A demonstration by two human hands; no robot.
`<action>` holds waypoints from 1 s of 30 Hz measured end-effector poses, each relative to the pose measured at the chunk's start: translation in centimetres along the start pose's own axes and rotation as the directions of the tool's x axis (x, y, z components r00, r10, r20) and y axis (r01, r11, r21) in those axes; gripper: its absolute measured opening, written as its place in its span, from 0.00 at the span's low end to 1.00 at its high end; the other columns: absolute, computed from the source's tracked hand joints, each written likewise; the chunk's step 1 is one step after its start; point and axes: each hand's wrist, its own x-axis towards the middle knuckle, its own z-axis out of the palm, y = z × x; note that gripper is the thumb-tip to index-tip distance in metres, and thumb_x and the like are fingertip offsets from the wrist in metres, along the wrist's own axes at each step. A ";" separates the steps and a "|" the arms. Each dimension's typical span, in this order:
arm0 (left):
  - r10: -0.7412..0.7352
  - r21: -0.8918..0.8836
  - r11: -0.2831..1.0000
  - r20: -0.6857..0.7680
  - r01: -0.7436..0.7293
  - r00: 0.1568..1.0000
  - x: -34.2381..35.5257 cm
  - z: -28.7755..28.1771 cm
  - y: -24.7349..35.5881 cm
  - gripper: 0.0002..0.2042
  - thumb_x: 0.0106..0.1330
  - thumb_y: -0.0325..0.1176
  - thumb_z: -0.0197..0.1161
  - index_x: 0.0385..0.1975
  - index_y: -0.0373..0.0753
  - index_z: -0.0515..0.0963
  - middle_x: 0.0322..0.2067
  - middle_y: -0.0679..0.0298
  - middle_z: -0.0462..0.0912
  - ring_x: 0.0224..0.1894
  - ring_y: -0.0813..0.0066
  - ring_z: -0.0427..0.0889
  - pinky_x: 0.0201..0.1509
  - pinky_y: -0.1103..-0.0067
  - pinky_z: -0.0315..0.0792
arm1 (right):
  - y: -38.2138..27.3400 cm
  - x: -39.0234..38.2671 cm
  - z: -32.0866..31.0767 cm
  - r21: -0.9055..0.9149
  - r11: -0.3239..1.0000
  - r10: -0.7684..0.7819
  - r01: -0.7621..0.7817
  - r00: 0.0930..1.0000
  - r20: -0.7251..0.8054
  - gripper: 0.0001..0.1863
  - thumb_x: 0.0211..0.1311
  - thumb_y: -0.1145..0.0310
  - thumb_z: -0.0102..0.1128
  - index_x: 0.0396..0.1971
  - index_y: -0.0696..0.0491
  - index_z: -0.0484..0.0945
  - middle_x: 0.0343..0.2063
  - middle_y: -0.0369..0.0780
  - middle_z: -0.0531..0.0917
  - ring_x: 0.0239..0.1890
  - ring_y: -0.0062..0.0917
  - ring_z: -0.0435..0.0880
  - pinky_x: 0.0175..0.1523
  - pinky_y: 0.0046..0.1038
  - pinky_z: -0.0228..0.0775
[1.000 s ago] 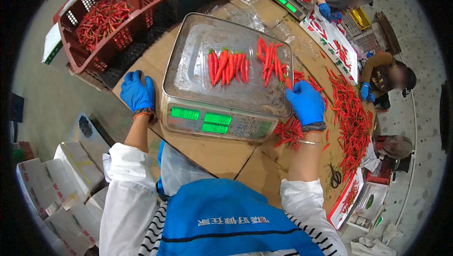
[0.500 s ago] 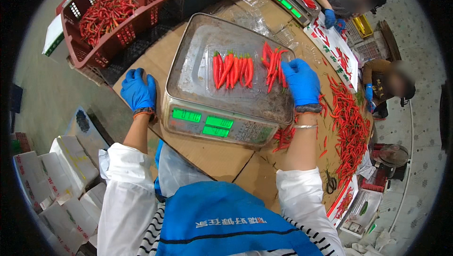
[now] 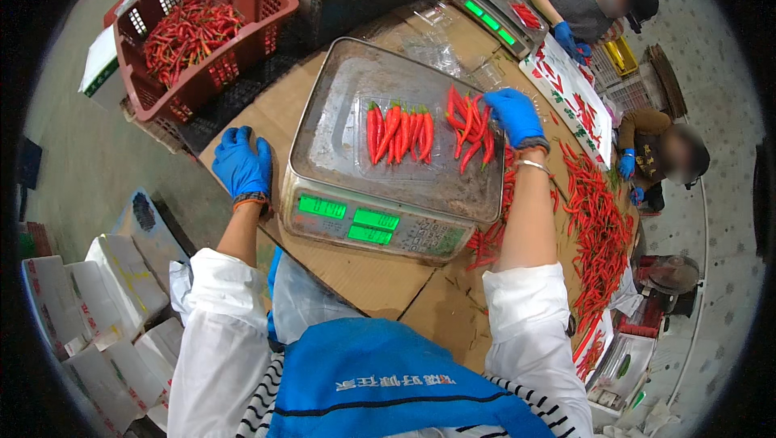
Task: The person trims the stems off red chili peppers using scissors and then weighs them on a digital scale. The trimmed peppers are placed into a plastic bag on the scale, and the person adjusts the quantity to reach a target weight.
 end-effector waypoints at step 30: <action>-0.007 0.023 1.000 0.013 0.007 1.000 0.2 0.1 0.3 0.16 0.57 0.44 0.58 0.43 0.46 0.78 0.50 0.60 0.75 0.46 0.57 0.75 0.46 0.65 0.70 | 0.2 -2.4 2.0 -0.414 0.907 0.113 -0.083 0.992 0.047 0.24 0.48 0.47 0.60 0.30 0.55 0.82 0.34 0.51 0.82 0.36 0.44 0.82 0.41 0.41 0.73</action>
